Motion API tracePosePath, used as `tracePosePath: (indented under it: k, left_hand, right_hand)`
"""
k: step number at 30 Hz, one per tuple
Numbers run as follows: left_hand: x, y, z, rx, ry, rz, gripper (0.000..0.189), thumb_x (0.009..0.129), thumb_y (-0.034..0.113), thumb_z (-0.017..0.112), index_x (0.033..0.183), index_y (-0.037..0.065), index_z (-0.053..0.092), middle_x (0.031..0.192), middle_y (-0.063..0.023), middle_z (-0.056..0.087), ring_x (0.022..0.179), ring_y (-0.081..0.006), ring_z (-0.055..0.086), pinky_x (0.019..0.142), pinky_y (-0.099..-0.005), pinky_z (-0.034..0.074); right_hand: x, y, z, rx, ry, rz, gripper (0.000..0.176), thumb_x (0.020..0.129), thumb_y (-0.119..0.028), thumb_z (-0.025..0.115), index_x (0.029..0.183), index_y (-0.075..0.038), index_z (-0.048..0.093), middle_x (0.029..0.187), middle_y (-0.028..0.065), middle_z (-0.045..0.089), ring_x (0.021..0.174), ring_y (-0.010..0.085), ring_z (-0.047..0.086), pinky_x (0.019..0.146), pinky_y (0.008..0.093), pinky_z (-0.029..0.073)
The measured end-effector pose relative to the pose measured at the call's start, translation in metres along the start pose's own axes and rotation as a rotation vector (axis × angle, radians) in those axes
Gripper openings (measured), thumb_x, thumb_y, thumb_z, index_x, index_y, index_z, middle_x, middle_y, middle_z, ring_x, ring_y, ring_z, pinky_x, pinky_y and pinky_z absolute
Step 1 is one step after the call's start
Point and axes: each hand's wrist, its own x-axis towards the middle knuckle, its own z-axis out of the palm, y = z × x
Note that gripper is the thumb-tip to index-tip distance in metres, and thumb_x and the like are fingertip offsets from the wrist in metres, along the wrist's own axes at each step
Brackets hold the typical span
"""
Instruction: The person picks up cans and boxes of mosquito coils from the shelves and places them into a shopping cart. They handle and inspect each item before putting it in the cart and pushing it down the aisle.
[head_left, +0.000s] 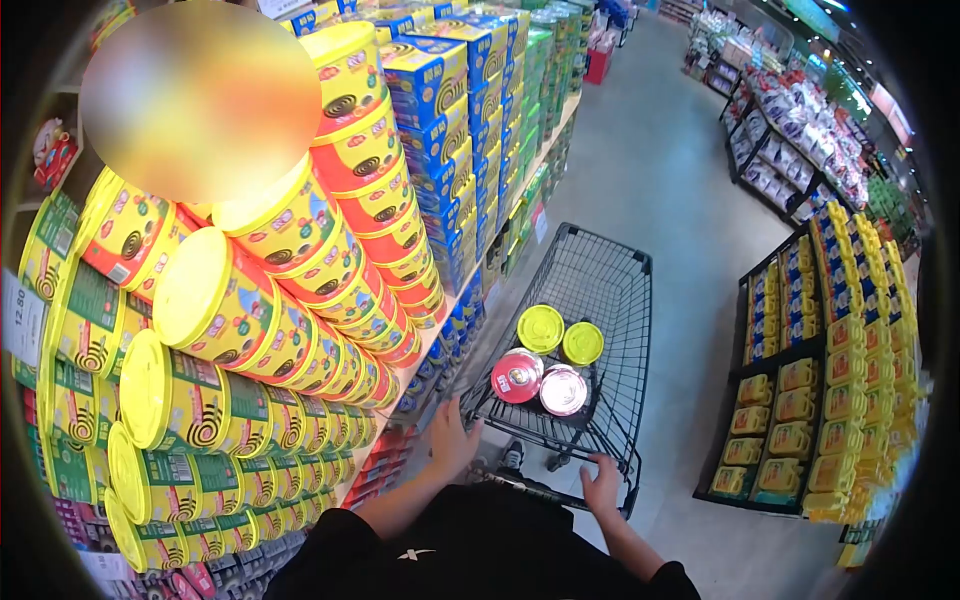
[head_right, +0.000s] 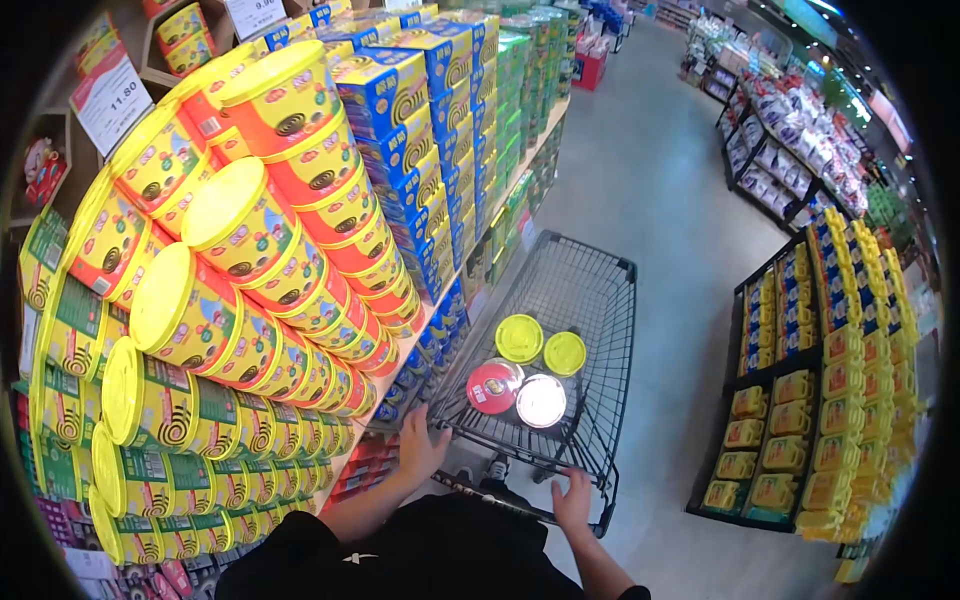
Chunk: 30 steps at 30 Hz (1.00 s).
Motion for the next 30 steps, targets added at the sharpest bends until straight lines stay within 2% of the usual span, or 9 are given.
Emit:
tracePosePath:
  k: [3, 6, 9, 11, 16, 20, 21, 24, 30]
  left_hand:
    - [0.072, 0.060, -0.065, -0.228, 0.341, 0.394, 0.067, 0.084, 0.016, 0.079, 0.140, -0.002, 0.047, 0.138, -0.0281, 0.048, 0.129, -0.0440, 0.048, 0.111, -0.0492, 0.037]
    - [0.159, 0.129, -0.164, -0.240, 0.530, 0.355, 0.070, 0.086, 0.019, 0.078, 0.145, 0.000, 0.045, 0.148, -0.0279, 0.036, 0.137, -0.0436, 0.040, 0.111, -0.0480, 0.038]
    - [0.250, 0.161, -0.246, -0.284, 0.853, 0.403, 0.090, 0.084, 0.030, 0.081, 0.154, 0.004, 0.031, 0.155, -0.0342, 0.016, 0.146, -0.0518, 0.018, 0.118, -0.0571, 0.022]
    - [0.303, 0.171, -0.288, -0.167, 0.978, 0.257, 0.102, 0.079, 0.041, 0.084, 0.156, 0.009, 0.026, 0.156, -0.0373, 0.011, 0.147, -0.0556, 0.010, 0.119, -0.0594, 0.020]
    - [0.377, 0.164, -0.332, -0.041, 0.979, 0.080, 0.122, 0.068, 0.057, 0.086, 0.160, 0.017, 0.017, 0.156, -0.0417, 0.005, 0.145, -0.0622, 0.011, 0.118, -0.0625, 0.019]
    - [0.393, 0.161, -0.340, -0.062, 0.802, -0.074, 0.118, 0.066, 0.059, 0.088, 0.156, 0.018, 0.024, 0.150, -0.0386, 0.019, 0.139, -0.0578, 0.027, 0.116, -0.0626, 0.024]
    - [0.395, 0.160, -0.340, -0.068, 0.803, -0.081, 0.108, 0.066, 0.057, 0.088, 0.150, 0.015, 0.035, 0.144, -0.0336, 0.030, 0.132, -0.0529, 0.037, 0.111, -0.0608, 0.032]
    - [0.398, 0.160, -0.340, -0.104, 0.755, -0.120, 0.096, 0.066, 0.056, 0.088, 0.141, 0.012, 0.048, 0.139, -0.0302, 0.036, 0.128, -0.0486, 0.042, 0.106, -0.0576, 0.039]
    - [0.389, 0.161, -0.338, -0.174, 0.875, -0.061, 0.084, 0.067, 0.054, 0.088, 0.130, 0.009, 0.058, 0.137, -0.0307, 0.040, 0.127, -0.0481, 0.046, 0.103, -0.0550, 0.043]
  right_hand:
    - [-0.038, 0.000, 0.011, -0.092, -0.065, 0.014, 0.028, 0.084, -0.017, 0.074, 0.108, -0.005, 0.068, 0.113, 0.0180, 0.065, 0.110, 0.0395, 0.059, 0.096, 0.0475, 0.047]
    - [-0.051, -0.014, 0.009, -0.133, -0.129, 0.050, 0.028, 0.090, -0.027, 0.070, 0.105, -0.004, 0.073, 0.108, 0.0188, 0.069, 0.101, 0.0381, 0.065, 0.089, 0.0457, 0.053]
    - [-0.055, -0.024, 0.006, -0.164, -0.180, 0.089, 0.031, 0.093, -0.033, 0.066, 0.107, -0.007, 0.074, 0.103, 0.0175, 0.071, 0.097, 0.0374, 0.068, 0.088, 0.0471, 0.052]
    - [-0.058, -0.014, 0.013, -0.169, -0.165, 0.086, 0.031, 0.093, -0.033, 0.065, 0.107, -0.008, 0.075, 0.103, 0.0171, 0.072, 0.097, 0.0374, 0.068, 0.087, 0.0478, 0.052]
    - [-0.063, -0.016, 0.019, -0.177, -0.106, 0.091, 0.029, 0.095, -0.035, 0.062, 0.104, -0.011, 0.076, 0.101, 0.0130, 0.073, 0.098, 0.0341, 0.068, 0.091, 0.0490, 0.046]
    - [-0.067, -0.023, 0.019, -0.213, -0.066, 0.087, 0.028, 0.095, -0.035, 0.061, 0.103, -0.012, 0.076, 0.099, 0.0111, 0.073, 0.097, 0.0323, 0.068, 0.090, 0.0480, 0.043]
    - [-0.066, -0.022, 0.019, -0.216, -0.066, 0.084, 0.028, 0.095, -0.034, 0.061, 0.102, -0.012, 0.076, 0.098, 0.0109, 0.073, 0.096, 0.0323, 0.068, 0.089, 0.0479, 0.044]
    - [-0.066, -0.024, 0.019, -0.243, -0.057, 0.068, 0.027, 0.094, -0.033, 0.060, 0.101, -0.012, 0.077, 0.096, 0.0102, 0.073, 0.095, 0.0324, 0.068, 0.087, 0.0477, 0.044]
    - [-0.066, -0.023, 0.021, -0.283, -0.061, 0.062, 0.027, 0.095, -0.033, 0.059, 0.097, -0.012, 0.077, 0.093, 0.0098, 0.073, 0.094, 0.0325, 0.068, 0.086, 0.0477, 0.045]
